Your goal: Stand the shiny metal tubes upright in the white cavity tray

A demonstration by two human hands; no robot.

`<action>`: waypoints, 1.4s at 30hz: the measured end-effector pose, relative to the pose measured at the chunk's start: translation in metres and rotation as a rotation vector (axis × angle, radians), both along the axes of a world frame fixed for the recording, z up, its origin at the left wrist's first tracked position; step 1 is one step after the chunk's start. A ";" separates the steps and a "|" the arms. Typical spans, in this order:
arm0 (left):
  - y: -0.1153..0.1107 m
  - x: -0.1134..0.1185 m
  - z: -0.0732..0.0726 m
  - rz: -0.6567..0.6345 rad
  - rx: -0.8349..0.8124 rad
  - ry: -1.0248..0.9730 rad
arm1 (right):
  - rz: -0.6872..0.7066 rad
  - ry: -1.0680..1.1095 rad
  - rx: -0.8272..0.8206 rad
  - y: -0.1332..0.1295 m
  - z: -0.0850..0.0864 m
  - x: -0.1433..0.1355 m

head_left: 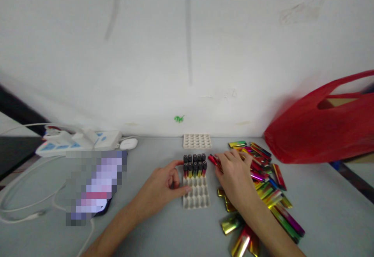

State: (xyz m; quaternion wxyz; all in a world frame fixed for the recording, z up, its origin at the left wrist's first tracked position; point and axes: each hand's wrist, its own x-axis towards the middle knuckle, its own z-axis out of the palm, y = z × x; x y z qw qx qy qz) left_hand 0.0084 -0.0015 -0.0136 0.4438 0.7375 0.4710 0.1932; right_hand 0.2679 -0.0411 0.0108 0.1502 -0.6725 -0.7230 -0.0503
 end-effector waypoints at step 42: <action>-0.001 -0.002 0.001 -0.008 -0.011 -0.011 | 0.003 1.418 -0.183 -0.003 0.020 -0.005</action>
